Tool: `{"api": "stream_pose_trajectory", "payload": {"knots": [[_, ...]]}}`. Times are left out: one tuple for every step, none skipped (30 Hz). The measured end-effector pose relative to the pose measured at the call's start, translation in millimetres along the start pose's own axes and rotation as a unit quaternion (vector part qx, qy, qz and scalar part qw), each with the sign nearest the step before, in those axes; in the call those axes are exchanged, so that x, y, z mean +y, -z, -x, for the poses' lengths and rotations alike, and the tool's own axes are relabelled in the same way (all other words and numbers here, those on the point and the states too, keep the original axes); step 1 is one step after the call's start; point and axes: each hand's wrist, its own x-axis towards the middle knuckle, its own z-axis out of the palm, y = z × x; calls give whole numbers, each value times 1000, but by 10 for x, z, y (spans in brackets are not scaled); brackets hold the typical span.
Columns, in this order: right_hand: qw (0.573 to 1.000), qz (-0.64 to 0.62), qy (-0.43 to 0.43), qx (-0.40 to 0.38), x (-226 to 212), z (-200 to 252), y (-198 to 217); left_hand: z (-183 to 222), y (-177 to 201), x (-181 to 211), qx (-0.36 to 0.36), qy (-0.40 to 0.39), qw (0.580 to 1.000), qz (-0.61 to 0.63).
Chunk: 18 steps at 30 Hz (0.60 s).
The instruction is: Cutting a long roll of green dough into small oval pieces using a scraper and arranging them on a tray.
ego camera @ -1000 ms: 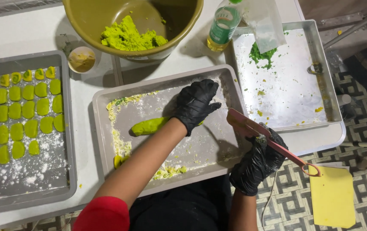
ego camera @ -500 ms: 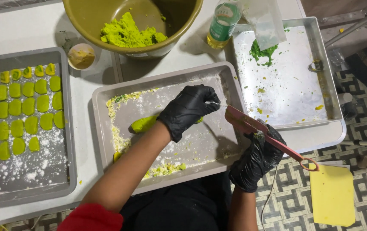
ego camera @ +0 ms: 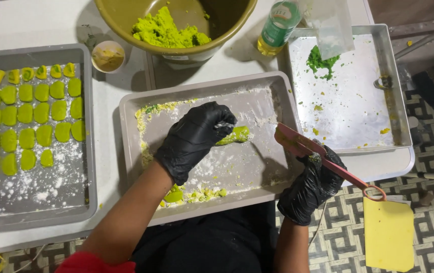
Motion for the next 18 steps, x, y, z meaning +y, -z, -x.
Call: {"api": "stream_pose_trajectory", "payload": {"knots": [[1000,0,0,-3,2,-4,0,58,59,-25,2,1,1000,0],[1000,5,-4,-3,4,-7,5,116,115,-49,24,0,1000,-10],[1000,11,-7,-4,7,-12,9,173,169,-72,46,-1,999,-20],[1000,12,-8,-6,-21,0,0,225,238,-112,47,0,999,-20],[1000,5,-9,-5,-49,11,-8,277,307,-153,58,-1,998,-22],[1000,-1,-10,-4,-74,24,-20,330,378,-194,69,-2,997,-25],[1000,-1,-11,-6,-52,18,-17,389,419,-251,70,0,997,-24],[1000,-9,-7,-5,-29,12,-14,445,461,-306,76,22,996,-47],[1000,-16,-4,-4,-6,4,-11,501,502,-361,81,44,993,-70],[1000,-16,-5,-6,28,-6,6,566,556,-350,82,46,993,-69],[1000,-18,0,-7,62,-17,23,631,608,-339,90,67,993,-41],[1000,-21,4,-9,96,-27,42,697,659,-328,98,88,991,-13],[1000,-20,4,-11,89,-23,36,706,651,-366,99,89,991,-13],[1000,-17,3,-9,81,-25,29,709,643,-401,96,95,990,-48],[1000,-13,3,-8,72,-28,22,711,634,-435,92,101,987,-83],[1000,-13,3,-10,46,-13,4,690,596,-458,93,102,987,-83],[1000,-12,3,-10,21,2,-13,669,557,-481,89,100,988,-82],[1000,-10,3,-11,-5,16,-24,647,514,-502,84,98,988,-81]]}}
